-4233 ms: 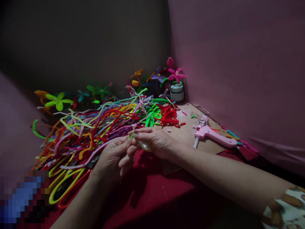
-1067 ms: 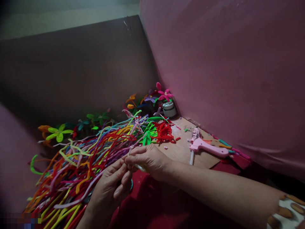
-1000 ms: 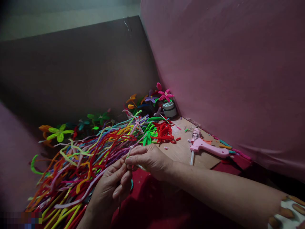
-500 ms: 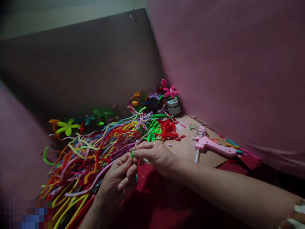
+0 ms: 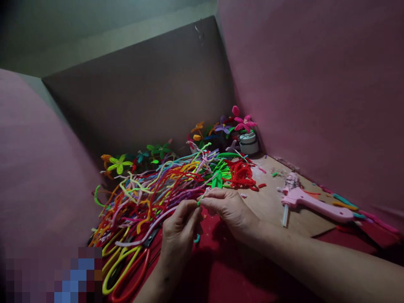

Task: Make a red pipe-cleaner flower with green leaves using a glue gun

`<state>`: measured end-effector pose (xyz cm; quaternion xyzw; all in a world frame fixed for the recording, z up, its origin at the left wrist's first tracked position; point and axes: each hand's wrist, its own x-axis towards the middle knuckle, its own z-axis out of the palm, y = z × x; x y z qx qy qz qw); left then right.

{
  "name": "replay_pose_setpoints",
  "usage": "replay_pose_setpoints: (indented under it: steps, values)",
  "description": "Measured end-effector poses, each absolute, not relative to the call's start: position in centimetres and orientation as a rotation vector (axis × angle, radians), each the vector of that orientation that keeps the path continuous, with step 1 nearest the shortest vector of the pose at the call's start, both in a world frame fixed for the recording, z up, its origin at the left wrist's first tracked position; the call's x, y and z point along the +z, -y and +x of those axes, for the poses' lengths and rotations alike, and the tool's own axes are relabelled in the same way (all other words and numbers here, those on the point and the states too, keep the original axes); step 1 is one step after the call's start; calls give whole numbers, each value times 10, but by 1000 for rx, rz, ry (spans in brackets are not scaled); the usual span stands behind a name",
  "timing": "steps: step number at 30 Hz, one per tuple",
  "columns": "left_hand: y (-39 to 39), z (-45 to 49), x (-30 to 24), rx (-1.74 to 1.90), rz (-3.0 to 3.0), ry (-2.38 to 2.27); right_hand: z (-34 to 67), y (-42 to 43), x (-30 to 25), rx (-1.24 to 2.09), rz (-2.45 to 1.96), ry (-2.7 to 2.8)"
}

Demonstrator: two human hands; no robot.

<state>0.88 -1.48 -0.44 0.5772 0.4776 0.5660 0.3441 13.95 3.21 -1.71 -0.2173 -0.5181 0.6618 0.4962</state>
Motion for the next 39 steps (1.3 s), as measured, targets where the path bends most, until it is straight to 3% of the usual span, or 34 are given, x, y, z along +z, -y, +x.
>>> replay_pose_setpoints:
  steps: [6,12,19,26,39]
  values:
    - [17,8,-7,1443,1557,-1206,138,-31,-18,1575,-503,1269]
    - [17,11,0,1288,1316,-1150,138,-32,-19,1784,-437,1211]
    - [14,6,2,1116,1104,-787,141,-31,-14,1926,-383,1174]
    - [9,4,-2,1064,920,-511,140,-27,-15,1795,-371,1163]
    - [9,1,-3,1047,829,-487,145,-29,-9,1705,-440,1292]
